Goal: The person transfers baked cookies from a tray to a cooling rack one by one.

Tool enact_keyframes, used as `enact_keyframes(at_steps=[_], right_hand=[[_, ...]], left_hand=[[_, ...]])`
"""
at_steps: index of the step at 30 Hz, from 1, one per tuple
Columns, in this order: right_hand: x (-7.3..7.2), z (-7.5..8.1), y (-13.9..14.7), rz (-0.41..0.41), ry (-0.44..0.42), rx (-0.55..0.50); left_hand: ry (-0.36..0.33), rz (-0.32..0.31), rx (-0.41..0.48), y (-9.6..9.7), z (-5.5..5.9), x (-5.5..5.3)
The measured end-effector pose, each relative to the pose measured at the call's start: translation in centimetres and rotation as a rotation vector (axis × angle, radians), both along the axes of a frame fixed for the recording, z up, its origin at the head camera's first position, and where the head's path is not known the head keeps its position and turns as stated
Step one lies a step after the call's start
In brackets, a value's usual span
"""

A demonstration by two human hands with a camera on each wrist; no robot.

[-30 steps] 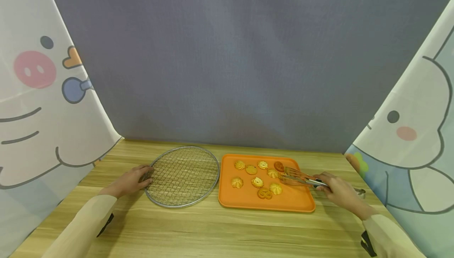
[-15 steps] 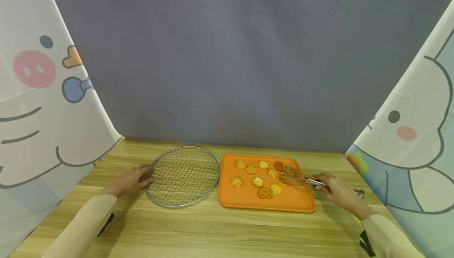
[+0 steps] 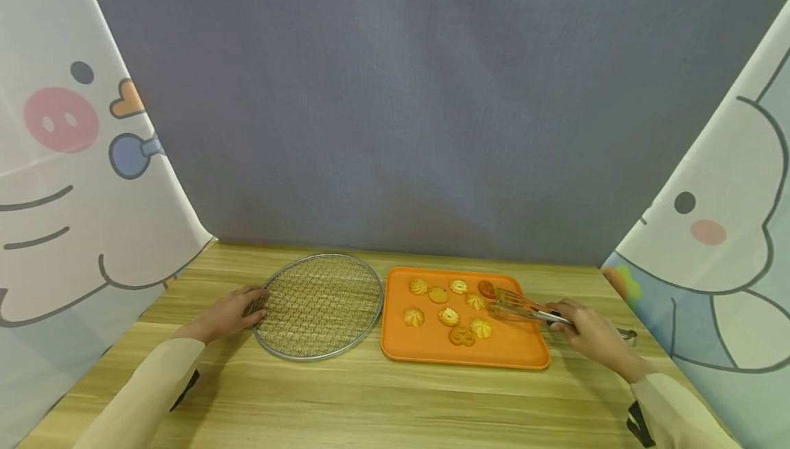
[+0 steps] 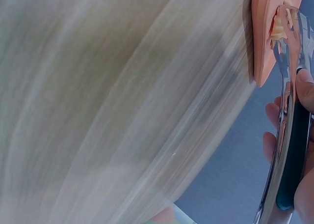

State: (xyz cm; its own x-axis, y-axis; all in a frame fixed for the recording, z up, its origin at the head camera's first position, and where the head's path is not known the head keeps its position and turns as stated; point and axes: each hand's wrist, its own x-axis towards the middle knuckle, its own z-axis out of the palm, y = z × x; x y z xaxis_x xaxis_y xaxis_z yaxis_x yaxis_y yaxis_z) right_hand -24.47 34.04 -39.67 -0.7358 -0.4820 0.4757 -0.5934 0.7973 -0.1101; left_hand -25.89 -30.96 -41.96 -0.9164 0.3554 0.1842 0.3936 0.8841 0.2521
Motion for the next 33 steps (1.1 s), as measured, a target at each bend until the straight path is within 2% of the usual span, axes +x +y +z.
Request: enact_keyframes(at_steps=[9,19,33], right_hand=[[-0.1,0.4,0.0,-0.024,0.023,0.013],[-0.3,0.8,-0.2,-0.006,0.043,0.02],[-1.1,1.4,-2.6,0.029,0.029,0.014]], left_hand=[[0.004,-0.005,0.003,0.0,0.1,-0.1],[0.015,-0.008,0.0,0.0,0.0,-0.1],[-0.001,0.001,-0.001,0.1,0.0,0.0]])
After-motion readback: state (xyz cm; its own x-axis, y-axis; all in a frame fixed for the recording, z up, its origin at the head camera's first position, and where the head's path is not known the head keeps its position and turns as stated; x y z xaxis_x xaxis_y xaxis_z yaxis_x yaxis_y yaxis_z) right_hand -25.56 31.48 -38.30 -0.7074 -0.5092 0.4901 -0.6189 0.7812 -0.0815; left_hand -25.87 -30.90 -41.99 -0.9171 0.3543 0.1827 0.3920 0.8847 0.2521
